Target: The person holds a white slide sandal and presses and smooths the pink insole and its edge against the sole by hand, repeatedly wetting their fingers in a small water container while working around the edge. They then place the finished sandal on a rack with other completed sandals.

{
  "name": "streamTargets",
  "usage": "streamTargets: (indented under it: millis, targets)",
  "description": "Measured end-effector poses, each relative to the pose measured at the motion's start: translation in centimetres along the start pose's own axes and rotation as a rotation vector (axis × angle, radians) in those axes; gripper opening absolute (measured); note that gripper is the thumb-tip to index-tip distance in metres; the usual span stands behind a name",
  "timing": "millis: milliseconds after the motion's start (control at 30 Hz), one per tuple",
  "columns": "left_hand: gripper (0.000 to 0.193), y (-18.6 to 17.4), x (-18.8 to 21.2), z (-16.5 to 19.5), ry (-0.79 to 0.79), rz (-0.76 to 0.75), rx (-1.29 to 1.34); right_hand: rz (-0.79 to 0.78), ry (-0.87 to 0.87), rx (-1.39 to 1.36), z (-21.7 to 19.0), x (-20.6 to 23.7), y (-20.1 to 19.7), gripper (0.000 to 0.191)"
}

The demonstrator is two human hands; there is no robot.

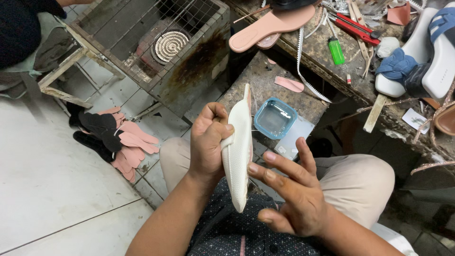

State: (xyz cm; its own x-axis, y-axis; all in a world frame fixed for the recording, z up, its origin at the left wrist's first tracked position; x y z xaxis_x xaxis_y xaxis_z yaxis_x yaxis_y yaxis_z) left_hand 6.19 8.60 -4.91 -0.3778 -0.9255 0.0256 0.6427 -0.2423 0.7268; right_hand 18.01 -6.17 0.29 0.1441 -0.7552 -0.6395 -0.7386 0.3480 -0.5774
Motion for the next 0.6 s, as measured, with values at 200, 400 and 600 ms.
streamTargets:
  millis: [200, 400, 600]
  targets:
    - [0.026, -0.4, 0.0, -0.1, 0.026, 0.002, 0.02, 0.011, -0.017, -0.051, -0.5, 0.3, -0.8, 0.059]
    - [0.025, -0.2, 0.2, -0.4, 0.01, 0.003, -0.001, -0.029, 0.087, -0.071, 0.8, -0.2, 0.1, 0.07]
    - [0.023, -0.2, 0.3, -0.3, 0.008, 0.022, 0.007, -0.03, 0.05, -0.035, 0.6, -0.2, 0.2, 0.069]
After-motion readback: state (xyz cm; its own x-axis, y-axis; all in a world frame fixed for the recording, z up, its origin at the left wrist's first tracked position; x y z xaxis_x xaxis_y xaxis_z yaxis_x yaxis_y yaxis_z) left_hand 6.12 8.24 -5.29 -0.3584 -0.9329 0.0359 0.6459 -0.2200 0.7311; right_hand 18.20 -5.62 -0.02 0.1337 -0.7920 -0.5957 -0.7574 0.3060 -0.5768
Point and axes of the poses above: each hand's wrist, its own x-axis away from the middle knuckle, its own y-axis out of the palm, z = x × y, the point moved 7 cm from there along -x, towards the middle knuckle, and after that the axes turned 6 degrees about y, right-handed, at the moved point
